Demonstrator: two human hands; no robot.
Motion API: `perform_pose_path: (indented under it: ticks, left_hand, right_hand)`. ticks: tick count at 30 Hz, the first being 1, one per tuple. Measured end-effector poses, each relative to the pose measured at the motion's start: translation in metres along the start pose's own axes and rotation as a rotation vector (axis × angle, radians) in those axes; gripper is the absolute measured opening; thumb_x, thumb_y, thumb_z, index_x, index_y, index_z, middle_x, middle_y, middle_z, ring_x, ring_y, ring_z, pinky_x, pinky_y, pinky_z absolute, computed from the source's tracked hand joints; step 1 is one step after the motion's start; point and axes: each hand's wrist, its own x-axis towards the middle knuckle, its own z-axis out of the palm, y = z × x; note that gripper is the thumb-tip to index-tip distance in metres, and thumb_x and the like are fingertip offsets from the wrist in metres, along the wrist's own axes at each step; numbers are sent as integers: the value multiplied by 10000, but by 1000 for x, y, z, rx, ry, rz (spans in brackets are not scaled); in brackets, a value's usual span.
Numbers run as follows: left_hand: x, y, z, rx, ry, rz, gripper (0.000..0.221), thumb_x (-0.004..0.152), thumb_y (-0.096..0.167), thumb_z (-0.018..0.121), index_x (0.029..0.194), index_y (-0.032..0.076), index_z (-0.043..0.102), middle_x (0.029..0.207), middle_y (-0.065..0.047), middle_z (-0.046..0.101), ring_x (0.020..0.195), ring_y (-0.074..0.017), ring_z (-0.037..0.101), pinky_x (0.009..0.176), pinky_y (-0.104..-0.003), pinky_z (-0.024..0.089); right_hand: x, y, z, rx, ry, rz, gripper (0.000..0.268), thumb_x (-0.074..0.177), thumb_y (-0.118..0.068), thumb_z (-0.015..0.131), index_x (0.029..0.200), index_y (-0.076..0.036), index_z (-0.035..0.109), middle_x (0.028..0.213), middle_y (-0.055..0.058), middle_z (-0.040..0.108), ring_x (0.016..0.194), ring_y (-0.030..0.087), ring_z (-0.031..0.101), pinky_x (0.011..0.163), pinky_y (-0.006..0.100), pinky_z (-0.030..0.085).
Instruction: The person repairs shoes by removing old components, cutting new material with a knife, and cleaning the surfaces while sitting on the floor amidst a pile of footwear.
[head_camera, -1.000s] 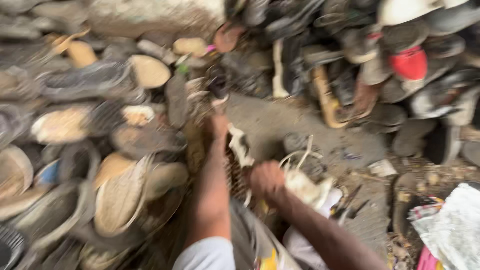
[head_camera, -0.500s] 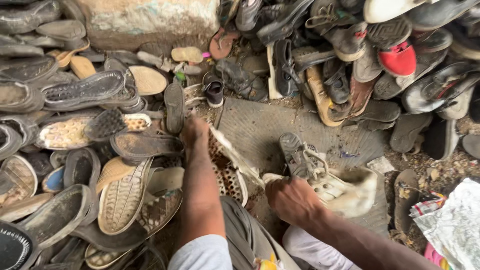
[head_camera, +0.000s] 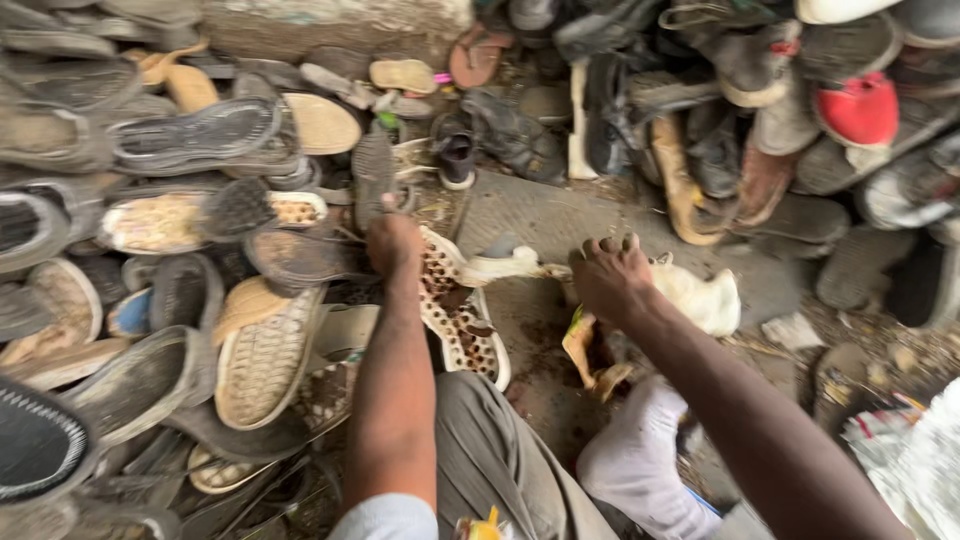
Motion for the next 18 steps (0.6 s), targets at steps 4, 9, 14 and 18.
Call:
perform_pose_path:
  ticks: [4,9,14,18]
  left_hand:
    - [-17,15,-5,194,28,74,544,1075,478,362,935,82,707,613,27,539,472,-125,421,430,-305,308]
    - [-42,17,-6,324,-49,248,419,999,496,424,939,110,577,503,43,482,374,-91,430,341,-307,355]
    - [-36,10,34,648,-121,738,451,1036,469,464,756,136,582,604,22,408,471,-110,344,394,-307,297]
    - [-29,21,57,758,-308,552,314,1032,248,476,790,115,625,616,-28,491,493,-121,435,418,-337,382]
  right_hand:
    - [65,-81,-4,212,-82,19,691,813,-300,683,1386,13,455,1210,250,471,1119,393,468,993,590,286]
    - [74,-123,25,408,-321,137,350,972,-306,505,1182,-35,577,825,73,473,704,176,373,614,378,325]
    - [54,-119,52,424,-336,244,253,1054,-121,346,1119,-56,582,639,11,455,490,83,342,401,270,330]
    - [36,-113,35,410,-357,276,310,1085,-134,299,1058,-74,602,671,-7,371,525,93,314,428,278,307]
